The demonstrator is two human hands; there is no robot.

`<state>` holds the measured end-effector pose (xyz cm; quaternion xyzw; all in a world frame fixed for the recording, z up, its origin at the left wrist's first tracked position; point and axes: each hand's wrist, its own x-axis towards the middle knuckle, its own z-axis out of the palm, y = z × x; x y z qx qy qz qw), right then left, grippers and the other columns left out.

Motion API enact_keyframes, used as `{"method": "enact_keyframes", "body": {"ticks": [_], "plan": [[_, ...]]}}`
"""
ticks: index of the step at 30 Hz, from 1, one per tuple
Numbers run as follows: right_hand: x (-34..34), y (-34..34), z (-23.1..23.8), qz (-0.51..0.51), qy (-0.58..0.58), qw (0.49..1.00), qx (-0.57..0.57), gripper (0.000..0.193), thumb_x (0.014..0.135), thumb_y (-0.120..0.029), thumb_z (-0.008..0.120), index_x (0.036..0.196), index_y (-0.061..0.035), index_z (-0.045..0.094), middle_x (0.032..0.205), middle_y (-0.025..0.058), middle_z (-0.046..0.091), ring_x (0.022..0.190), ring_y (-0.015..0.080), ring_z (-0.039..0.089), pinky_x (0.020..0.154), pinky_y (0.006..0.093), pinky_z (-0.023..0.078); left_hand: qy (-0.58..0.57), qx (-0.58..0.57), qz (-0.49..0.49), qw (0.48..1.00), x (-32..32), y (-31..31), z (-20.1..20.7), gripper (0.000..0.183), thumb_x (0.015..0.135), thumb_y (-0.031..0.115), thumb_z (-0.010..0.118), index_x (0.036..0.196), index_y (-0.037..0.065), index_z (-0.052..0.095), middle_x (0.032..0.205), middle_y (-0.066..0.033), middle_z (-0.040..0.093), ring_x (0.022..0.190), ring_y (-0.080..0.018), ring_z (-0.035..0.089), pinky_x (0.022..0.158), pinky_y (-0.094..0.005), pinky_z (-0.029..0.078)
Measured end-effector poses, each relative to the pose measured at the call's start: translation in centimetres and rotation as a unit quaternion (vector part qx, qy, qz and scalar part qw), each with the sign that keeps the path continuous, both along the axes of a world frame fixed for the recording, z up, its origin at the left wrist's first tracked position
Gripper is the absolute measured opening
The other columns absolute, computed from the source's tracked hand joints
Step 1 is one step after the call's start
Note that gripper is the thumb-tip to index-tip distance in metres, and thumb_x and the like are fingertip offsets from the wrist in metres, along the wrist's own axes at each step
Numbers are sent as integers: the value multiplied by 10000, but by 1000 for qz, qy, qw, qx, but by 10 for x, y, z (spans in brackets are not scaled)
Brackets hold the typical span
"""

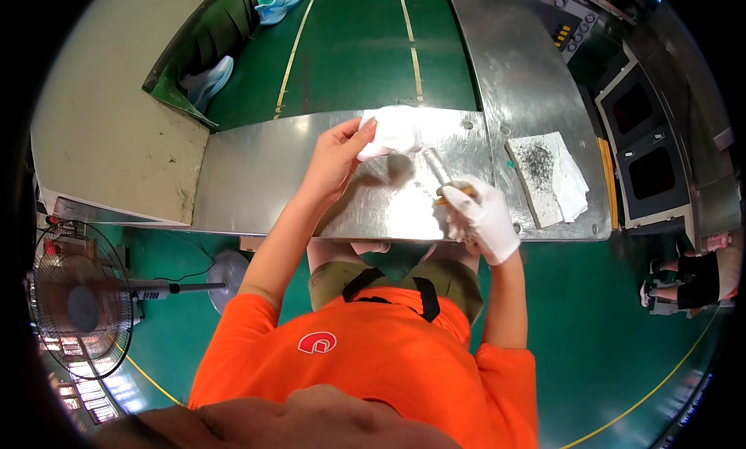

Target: The person prepares a syringe by drawing liquid from a container and wiping the tip. They then pick up a light blue and white sneaker and apply the liquid substance from the syringe into the seams and crevices of the shoe's sole and upper. The person rotates the shoe to access different areas while applying the substance.

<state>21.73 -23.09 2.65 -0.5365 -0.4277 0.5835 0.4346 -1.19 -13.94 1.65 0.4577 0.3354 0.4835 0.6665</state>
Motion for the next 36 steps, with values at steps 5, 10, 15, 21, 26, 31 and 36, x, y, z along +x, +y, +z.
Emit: {"method": "enact_keyframes", "body": {"ticks": [5, 10, 15, 21, 26, 31, 36], "plan": [[-11, 32, -1, 73, -11, 997, 21, 227, 910, -226, 636, 946, -2, 641, 706, 26, 602, 487, 71, 506, 410, 219, 381, 174, 109, -56, 977, 9, 5, 20, 298, 955, 197, 613, 1157, -16, 658, 1045, -64, 697, 901, -118, 639, 793, -272, 499], [-19, 42, 2, 46, -34, 998, -10, 205, 908, -222, 639, 917, -17, 645, 652, 7, 578, 443, 52, 462, 369, 206, 320, 332, 298, 35, 894, 11, 21, 6, 318, 931, 273, 625, 1026, -30, 639, 941, -163, 677, 845, -241, 658, 724, -346, 493], [-16, 39, -8, 34, 43, 998, -30, 188, 908, -203, 632, 918, -16, 636, 705, 32, 603, 448, 62, 470, 373, 207, 335, 323, 406, 90, 850, 27, 30, -14, 254, 964, 225, 569, 969, -25, 616, 802, -109, 636, 725, -165, 583, 681, -315, 463], [20, 17, -14, -69, 207, 976, 3, 208, 933, -187, 605, 943, 20, 618, 635, 70, 567, 420, 100, 480, 374, 222, 371, 217, 190, -23, 957, 92, 71, 0, 306, 987, 279, 536, 926, -6, 631, 739, -24, 609, 703, -89, 507, 640, -271, 422], [61, -17, -6, -161, 177, 971, 4, 231, 930, -197, 608, 958, 32, 615, 639, 74, 569, 456, 105, 506, 400, 218, 392, 336, 293, -27, 895, 183, 120, 3, 368, 922, 359, 584, 887, 0, 656, 726, -134, 606, 696, -221, 578, 660, -345, 454], [96, -51, -14, -227, 176, 956, 62, 303, 934, -262, 598, 1006, 32, 615, 646, 66, 566, 477, 103, 505, 422, 207, 399, 497, 382, -184, 757, 241, 130, -15, 438, 911, 461, 550, 959, 67, 736, 1082, -161, 668, 995, -372, 596, 879, -423, 474], [108, -66, -20, -233, 175, 955, 55, 308, 929, -263, 608, 1010, 35, 620, 641, 54, 560, 469, 96, 511, 414, 200, 394, 507, 508, -89, 690, 216, 98, 7, 346, 939, 394, 546, 1096, 144, 729, 1193, -74, 667, 1073, -351, 575, 975, -416, 447]]}}
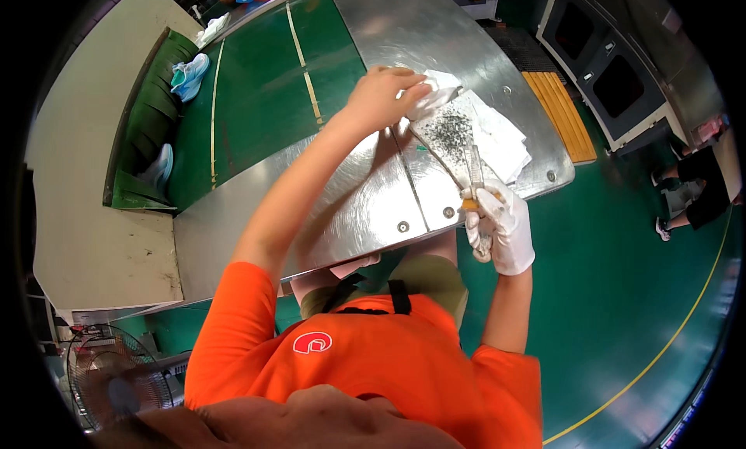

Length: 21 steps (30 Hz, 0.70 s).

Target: The person prepares a syringe by drawing liquid from a container and wiping the tip. They then pick up a light blue and white sneaker and apply the liquid substance from the syringe into the seams and crevices of the shoe's sole and upper. The person rotates the shoe to access different areas while applying the substance.

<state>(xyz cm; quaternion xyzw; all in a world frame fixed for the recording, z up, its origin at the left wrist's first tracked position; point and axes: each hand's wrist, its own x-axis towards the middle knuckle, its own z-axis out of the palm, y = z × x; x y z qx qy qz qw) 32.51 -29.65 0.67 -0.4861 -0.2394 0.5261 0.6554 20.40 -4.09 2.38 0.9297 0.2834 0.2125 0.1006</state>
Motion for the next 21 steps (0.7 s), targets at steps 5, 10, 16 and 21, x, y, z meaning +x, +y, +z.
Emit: {"method": "enact_keyframes", "body": {"ticks": [5, 10, 16, 21], "plan": [[0, -3, -1, -18, -10, 1000, -10, 297, 919, -248, 628, 1016, 33, 630, 629, 36, 558, 460, 76, 510, 407, 182, 383, -126, 94, -49, 986, -29, -22, -3, 196, 853, 221, 683, 1007, 103, 710, 977, -88, 668, 970, -310, 579, 834, -385, 484], [1, -6, 5, 18, -33, 997, -60, 283, 894, -294, 672, 958, -21, 640, 618, 4, 548, 418, 58, 492, 333, 187, 340, -29, 39, -27, 998, -37, -69, -30, 255, 792, 279, 750, 919, 64, 703, 871, -115, 630, 905, -311, 561, 787, -389, 475], [-3, -8, -10, 34, -19, 999, -33, 271, 915, -308, 659, 932, -39, 624, 622, -7, 541, 446, 62, 508, 351, 196, 362, -43, 25, -14, 999, -20, -66, -47, 216, 808, 224, 737, 804, 28, 646, 837, -135, 616, 842, -324, 564, 738, -409, 469], [-18, -7, 15, 50, -40, 995, -78, 256, 833, -222, 747, 977, -73, 597, 609, 2, 528, 422, 58, 460, 331, 210, 308, -42, -29, -42, 998, -42, -70, -42, 175, 870, 185, 668, 847, 19, 617, 828, -142, 618, 840, -346, 557, 767, -426, 453]]}}
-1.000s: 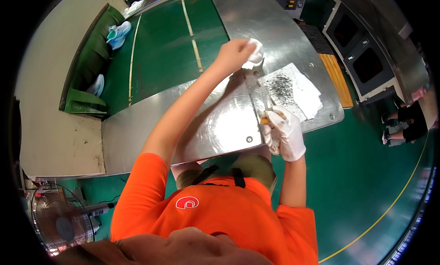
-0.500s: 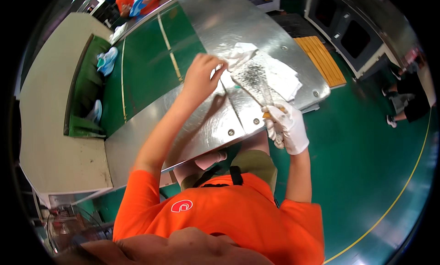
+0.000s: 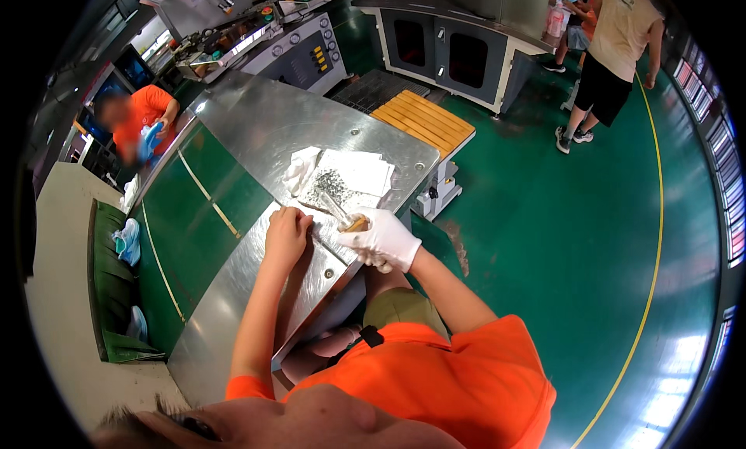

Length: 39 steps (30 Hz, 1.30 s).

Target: The person prepares a syringe by drawing liquid from a container and wiping the tip. They then pick up a light blue and white sneaker and apply the liquid substance from the syringe into the seams and crevices of the shoe's sole and upper. The person rotates the shoe to access different areas while applying the substance.

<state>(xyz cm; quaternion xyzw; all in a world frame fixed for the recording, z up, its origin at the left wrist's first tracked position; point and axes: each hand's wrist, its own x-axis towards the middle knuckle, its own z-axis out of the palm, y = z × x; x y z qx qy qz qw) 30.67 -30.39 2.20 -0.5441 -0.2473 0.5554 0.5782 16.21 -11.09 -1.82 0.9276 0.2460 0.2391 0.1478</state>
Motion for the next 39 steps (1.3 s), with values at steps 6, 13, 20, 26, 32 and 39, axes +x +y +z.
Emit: {"method": "enact_keyframes", "body": {"ticks": [6, 13, 20, 26, 32, 39], "plan": [[-32, 24, 5, -25, 35, 995, 93, 422, 728, -37, 802, 1073, -30, 559, 804, 76, 637, 554, 102, 587, 395, 232, 397, -60, -243, -40, 967, -54, -45, 31, 148, 961, 155, 580, 944, 8, 584, 805, -49, 596, 674, -114, 528, 621, -264, 437], [-82, 76, -2, 101, 31, 979, 175, 327, 762, 33, 745, 1043, 22, 576, 812, 115, 663, 684, 156, 662, 595, 282, 545, -82, -327, 5, 942, -125, -40, 24, 159, 996, 164, 514, 984, 14, 562, 807, -38, 569, 686, -102, 522, 607, -249, 434], [-122, 139, 1, 227, -25, 959, 165, 319, 754, 138, 636, 1052, 46, 567, 793, 153, 652, 654, 202, 678, 559, 313, 577, -177, -389, 49, 903, -172, -13, 8, 265, 1038, 253, 454, 911, 40, 548, 730, 15, 510, 639, -68, 489, 583, -221, 404], [-149, 185, 3, 277, -129, 932, 193, 297, 766, 116, 606, 1042, 27, 542, 785, 140, 651, 655, 200, 677, 569, 317, 562, -266, -428, 99, 858, -192, 0, 3, 279, 1045, 294, 444, 906, 63, 514, 772, 5, 517, 646, -74, 468, 595, -217, 392], [-153, 186, -16, 224, -288, 895, 255, 262, 792, 51, 601, 1028, -39, 533, 816, 121, 659, 736, 211, 672, 644, 333, 536, -297, -537, 104, 782, -191, -3, 3, 267, 1041, 282, 460, 911, 56, 517, 810, -15, 532, 696, -89, 500, 603, -234, 423], [-148, 175, -22, 210, -310, 879, 295, 324, 762, 8, 671, 1005, -52, 465, 763, 146, 625, 719, 265, 638, 632, 358, 502, -298, -603, 84, 735, -191, -7, 6, 211, 1009, 225, 526, 910, 41, 552, 836, -43, 571, 700, -113, 523, 604, -255, 435]]}}
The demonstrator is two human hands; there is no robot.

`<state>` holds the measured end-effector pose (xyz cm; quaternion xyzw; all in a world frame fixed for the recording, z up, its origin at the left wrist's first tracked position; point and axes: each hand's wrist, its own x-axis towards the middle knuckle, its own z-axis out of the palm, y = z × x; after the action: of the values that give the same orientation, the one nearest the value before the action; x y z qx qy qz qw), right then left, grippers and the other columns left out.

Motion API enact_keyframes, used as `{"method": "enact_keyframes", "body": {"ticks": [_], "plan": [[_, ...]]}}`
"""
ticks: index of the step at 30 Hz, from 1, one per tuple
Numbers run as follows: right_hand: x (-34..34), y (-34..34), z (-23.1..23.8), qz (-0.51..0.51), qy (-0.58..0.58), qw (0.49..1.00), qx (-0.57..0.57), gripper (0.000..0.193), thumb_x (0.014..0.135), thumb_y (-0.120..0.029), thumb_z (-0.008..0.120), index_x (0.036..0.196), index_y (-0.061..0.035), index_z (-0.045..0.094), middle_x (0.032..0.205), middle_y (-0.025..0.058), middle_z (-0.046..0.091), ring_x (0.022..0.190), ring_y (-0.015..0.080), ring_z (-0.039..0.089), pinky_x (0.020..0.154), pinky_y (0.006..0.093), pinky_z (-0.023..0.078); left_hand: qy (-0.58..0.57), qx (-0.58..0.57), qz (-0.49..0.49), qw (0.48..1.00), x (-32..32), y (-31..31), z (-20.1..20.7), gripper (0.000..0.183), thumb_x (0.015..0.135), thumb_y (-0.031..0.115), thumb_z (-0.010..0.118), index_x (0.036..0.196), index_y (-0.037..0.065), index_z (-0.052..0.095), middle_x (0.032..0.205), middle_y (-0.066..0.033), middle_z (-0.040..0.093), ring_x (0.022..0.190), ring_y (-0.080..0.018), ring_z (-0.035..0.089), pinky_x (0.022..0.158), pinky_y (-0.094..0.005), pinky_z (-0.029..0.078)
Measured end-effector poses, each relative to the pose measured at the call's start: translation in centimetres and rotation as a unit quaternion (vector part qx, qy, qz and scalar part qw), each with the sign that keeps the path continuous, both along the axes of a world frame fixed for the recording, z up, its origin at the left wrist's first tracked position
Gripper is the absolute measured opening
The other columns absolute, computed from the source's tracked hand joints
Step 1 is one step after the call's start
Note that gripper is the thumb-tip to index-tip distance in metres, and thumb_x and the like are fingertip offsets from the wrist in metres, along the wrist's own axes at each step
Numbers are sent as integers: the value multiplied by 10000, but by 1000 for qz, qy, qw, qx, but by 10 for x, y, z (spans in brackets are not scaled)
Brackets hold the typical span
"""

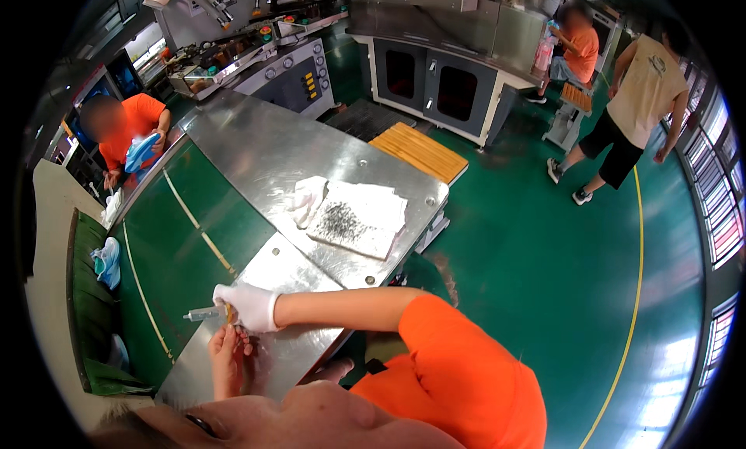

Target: The person prepares a syringe by drawing liquid from a container and wiping the tip. They then pick up a light blue and white sneaker and apply the liquid substance from the syringe into the seams and crevices of the shoe's sole and upper. The person rotates the shoe to access different areas while applying the substance.

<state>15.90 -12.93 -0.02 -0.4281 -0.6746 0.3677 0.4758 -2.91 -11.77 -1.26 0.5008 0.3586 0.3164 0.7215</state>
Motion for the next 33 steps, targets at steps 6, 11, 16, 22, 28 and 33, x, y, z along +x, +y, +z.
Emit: {"method": "enact_keyframes", "body": {"ticks": [6, 11, 16, 22, 28, 33], "plan": [[2, 5, -3, -22, 5, 999, 36, 322, 790, 20, 638, 1029, -68, 441, 766, 146, 613, 717, 258, 629, 634, 369, 496, -84, -1, -63, 994, -3, 7, -1, 222, 999, 235, 537, 888, 43, 536, 838, -54, 549, 713, -123, 520, 592, -253, 419], [17, 20, 9, -36, 256, 960, -111, 270, 805, 46, 651, 1003, -58, 501, 737, 83, 610, 614, 182, 639, 511, 303, 475, -121, 13, -21, 992, -5, 9, 4, 212, 999, 235, 544, 914, 41, 553, 871, -53, 564, 742, -130, 540, 600, -260, 436], [13, 10, 25, 26, 331, 919, -213, 293, 803, 12, 697, 1023, -47, 512, 707, 90, 613, 460, 146, 565, 395, 290, 428, -117, 47, 29, 992, -12, 21, -10, 200, 998, 226, 556, 987, 28, 577, 941, -68, 606, 806, -133, 574, 619, -268, 466], [14, -10, 43, 55, 290, 922, -250, 328, 801, -109, 747, 1031, -46, 520, 662, 59, 596, 447, 103, 529, 351, 248, 365, -85, 52, 66, 993, -4, 13, -7, 203, 994, 219, 562, 1034, 21, 578, 959, -59, 616, 810, -126, 578, 633, -264, 473], [12, -13, 46, 49, 265, 925, -268, 335, 831, -191, 737, 1022, -33, 511, 636, 59, 586, 431, 114, 522, 339, 257, 355, -75, 78, 50, 993, -9, 16, -6, 188, 992, 224, 565, 1035, 41, 575, 992, -49, 604, 874, -115, 572, 661, -257, 471], [-4, 5, 3, 62, 296, 927, -223, 382, 899, -363, 674, 1016, -36, 515, 687, 91, 614, 467, 150, 569, 355, 258, 395, -89, 172, 100, 976, -8, 15, 2, 162, 992, 238, 563, 968, 77, 568, 1302, -141, 540, 1114, -180, 524, 935, -334, 425]]}}
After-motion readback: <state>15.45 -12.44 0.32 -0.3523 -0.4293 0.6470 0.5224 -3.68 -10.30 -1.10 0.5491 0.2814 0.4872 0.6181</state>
